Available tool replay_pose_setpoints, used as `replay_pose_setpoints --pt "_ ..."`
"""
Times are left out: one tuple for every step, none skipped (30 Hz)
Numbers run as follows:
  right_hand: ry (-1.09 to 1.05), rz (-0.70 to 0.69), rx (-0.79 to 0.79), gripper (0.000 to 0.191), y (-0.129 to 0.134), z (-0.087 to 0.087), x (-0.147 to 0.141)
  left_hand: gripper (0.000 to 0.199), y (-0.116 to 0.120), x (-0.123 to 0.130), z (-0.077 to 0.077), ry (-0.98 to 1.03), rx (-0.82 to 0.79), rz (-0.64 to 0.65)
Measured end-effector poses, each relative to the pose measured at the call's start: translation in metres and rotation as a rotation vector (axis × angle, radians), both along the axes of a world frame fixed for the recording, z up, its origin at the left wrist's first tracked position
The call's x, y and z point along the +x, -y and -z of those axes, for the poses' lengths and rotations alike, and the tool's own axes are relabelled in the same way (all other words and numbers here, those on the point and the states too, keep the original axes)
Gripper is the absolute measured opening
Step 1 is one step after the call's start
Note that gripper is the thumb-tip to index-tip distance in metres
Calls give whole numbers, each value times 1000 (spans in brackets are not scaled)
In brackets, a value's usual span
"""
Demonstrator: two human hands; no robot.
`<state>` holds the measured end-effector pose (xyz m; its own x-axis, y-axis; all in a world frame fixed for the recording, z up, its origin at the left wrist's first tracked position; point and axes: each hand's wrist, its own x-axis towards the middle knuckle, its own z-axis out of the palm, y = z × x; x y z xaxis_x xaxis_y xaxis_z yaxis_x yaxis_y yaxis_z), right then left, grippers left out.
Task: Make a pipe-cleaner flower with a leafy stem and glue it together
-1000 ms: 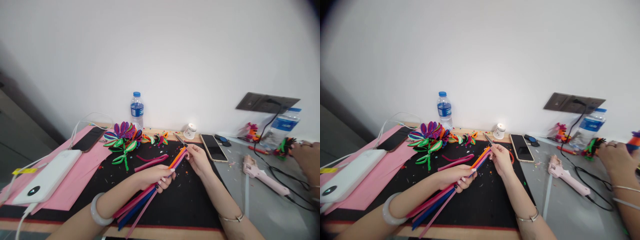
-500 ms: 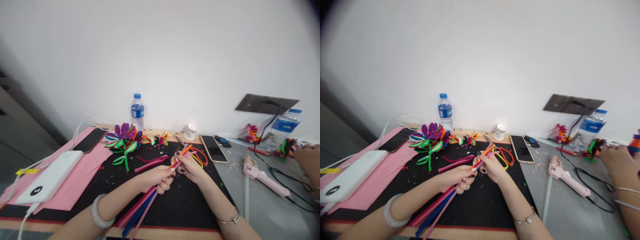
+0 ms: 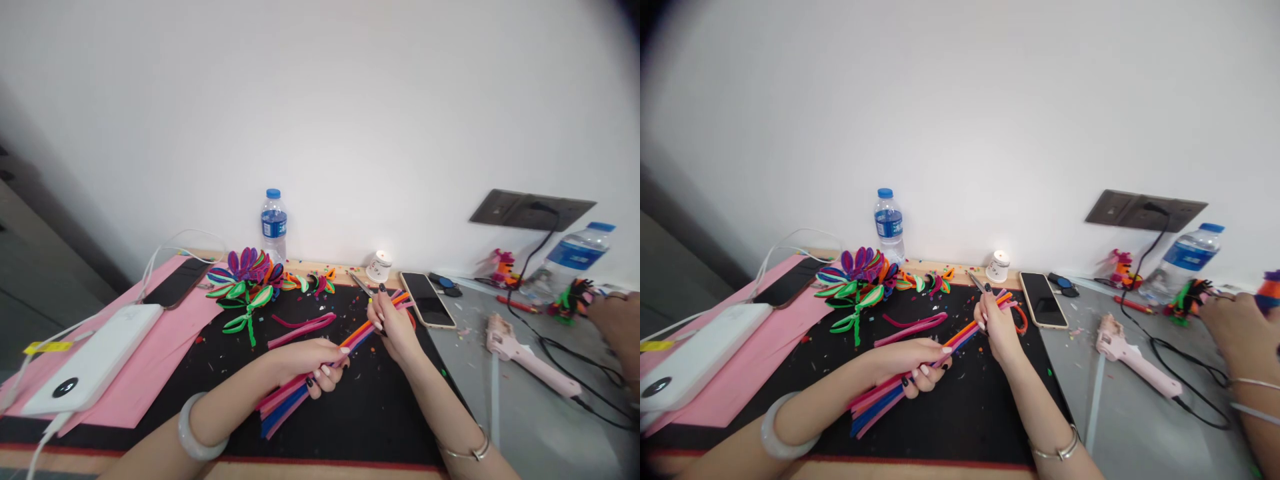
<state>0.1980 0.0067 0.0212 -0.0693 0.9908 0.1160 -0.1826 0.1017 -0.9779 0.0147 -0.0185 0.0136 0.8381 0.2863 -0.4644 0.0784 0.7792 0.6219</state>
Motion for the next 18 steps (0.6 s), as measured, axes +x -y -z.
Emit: replay_pose_setpoints --pt "51 46 55 46 0 0 0 24 -1 0 2 -1 -9 -8" --pt "112 85 107 46 1 0 0 23 -2 0 3 4 -15 -31" --pt "179 112 152 45 1 1 0 23 -3 0 6 10 -28 -58" --pt "253 127 193 44 3 1 -1 23 -4 1 8 16 -52 -77" --pt "333 136 233 43 4 0 -2 25 -6 1 10 23 -83 -97" --pt "417 146 279 42 6 -1 -3 28 -7 2 12 31 -119 -111" --pt "503 155 339 41 8 -2 -5 31 -7 2 14 43 -154 -128" --pt "589 159 412 39 11 -3 -7 35 -8 3 15 54 -182 -147" --pt "673 152 494 35 14 -5 -10 39 -9 4 15 63 -200 -172" --pt "746 135 583 31 17 -7 -13 42 -9 4 15 71 -207 -203" --pt "808 122 660 27 20 -8 -17 44 -9 5 15 74 -207 -238" --pt "870 121 723 24 24 -9 -22 45 -9 6 15 72 -206 -272" --pt "932 153 769 22 27 -10 -27 46 -9 7 14 68 -197 -314" --pt "1001 203 790 21 30 -10 -32 47 -9 8 13 66 -179 -363" --pt "1069 230 808 19 33 -9 -36 47 -8 8 12 65 -154 -414" --pt "1129 236 823 18 35 -8 -40 47 -7 9 10 66 -120 -466" --pt "1180 219 838 18 37 -7 -44 47 -6 10 9 61 -75 -515" --pt "1220 186 859 19 38 -5 -47 47 -5 11 7 53 -24 -558"
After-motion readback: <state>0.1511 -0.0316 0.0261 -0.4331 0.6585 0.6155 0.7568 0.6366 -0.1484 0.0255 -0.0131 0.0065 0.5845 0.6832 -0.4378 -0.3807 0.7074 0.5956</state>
